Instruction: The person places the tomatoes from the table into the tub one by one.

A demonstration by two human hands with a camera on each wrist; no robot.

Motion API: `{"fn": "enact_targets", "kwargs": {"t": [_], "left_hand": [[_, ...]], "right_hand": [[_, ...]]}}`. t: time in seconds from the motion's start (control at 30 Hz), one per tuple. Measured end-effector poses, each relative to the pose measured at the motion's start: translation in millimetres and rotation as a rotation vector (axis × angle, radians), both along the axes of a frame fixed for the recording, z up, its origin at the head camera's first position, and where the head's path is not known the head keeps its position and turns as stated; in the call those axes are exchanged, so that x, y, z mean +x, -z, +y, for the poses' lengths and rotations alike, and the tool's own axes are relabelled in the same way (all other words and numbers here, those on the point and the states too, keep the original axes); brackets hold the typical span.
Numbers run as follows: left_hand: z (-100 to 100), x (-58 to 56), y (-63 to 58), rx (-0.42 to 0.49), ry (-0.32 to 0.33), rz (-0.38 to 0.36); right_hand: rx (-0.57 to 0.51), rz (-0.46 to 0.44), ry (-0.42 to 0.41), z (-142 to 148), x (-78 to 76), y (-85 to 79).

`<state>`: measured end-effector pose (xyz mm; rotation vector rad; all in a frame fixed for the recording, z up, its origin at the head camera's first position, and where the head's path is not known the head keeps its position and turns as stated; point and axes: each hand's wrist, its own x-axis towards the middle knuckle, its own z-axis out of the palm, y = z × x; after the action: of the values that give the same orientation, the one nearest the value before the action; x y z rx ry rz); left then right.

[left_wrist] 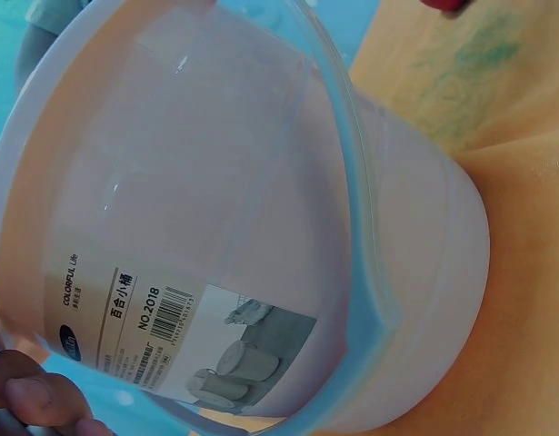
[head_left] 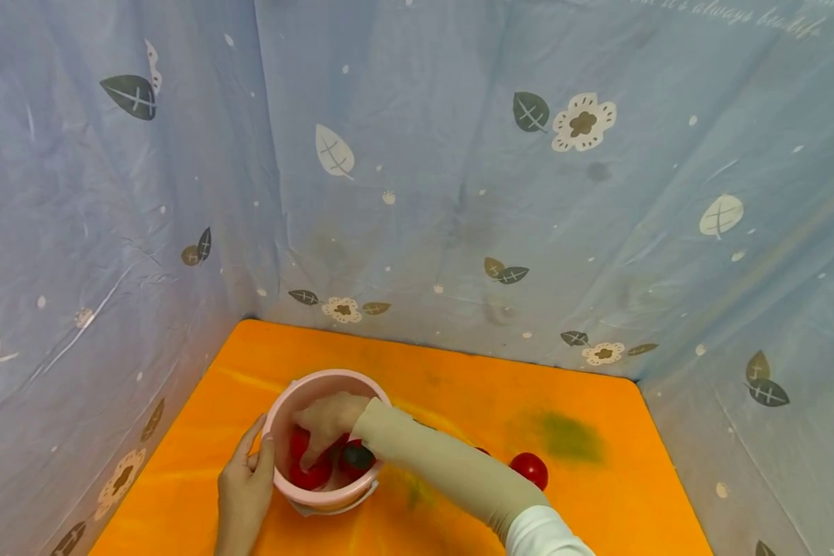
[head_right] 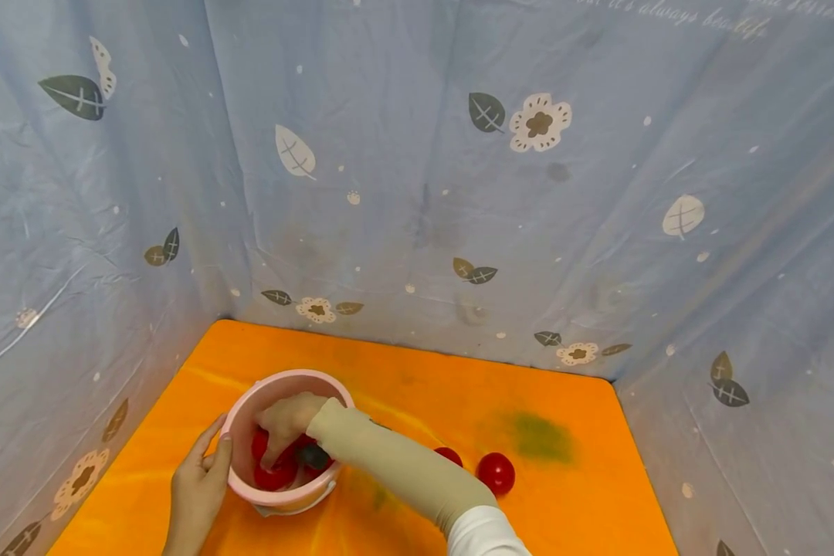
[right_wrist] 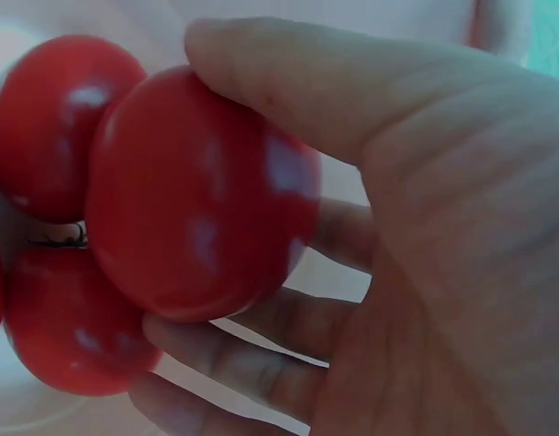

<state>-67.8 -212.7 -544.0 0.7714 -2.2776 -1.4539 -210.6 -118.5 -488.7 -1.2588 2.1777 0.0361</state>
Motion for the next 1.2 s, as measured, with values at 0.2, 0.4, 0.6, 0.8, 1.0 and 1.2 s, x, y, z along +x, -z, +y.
{"fn": "enact_targets", "kwargs": {"t": [0.2, 0.4, 0.6, 0.8, 1.0, 1.2], "left_hand": [[1, 0.2, 0.3, 0.003, -0.006, 0.014], [1, 0.0, 0.1, 0.012, -0.001, 0.016], [1, 0.0, -0.6, 0.020, 0.005, -0.013], [3, -1.3, 1.5, -0.009, -0.020, 0.047], [4, -1.0, 2.2, -0.010, -0.031, 0.074], [4, 0.0, 0.3, 0.005, -0.014, 0.036]], "right_hand": [[-0.014, 0.000, 0.057, 2, 2.3, 3.1], [-0.044, -0.046, 0.066, 5, -1.6, 6.9], [-0.042, -0.050, 0.042, 5, -3.1, 8.0], [-0.053, 0.044, -0.026, 10, -5.9, -3.4], [-0.300, -0.011, -0.071, 25, -16.6, -28.0], [-0.551, -0.143, 0.056, 64, -30.4, -63.0]]}}
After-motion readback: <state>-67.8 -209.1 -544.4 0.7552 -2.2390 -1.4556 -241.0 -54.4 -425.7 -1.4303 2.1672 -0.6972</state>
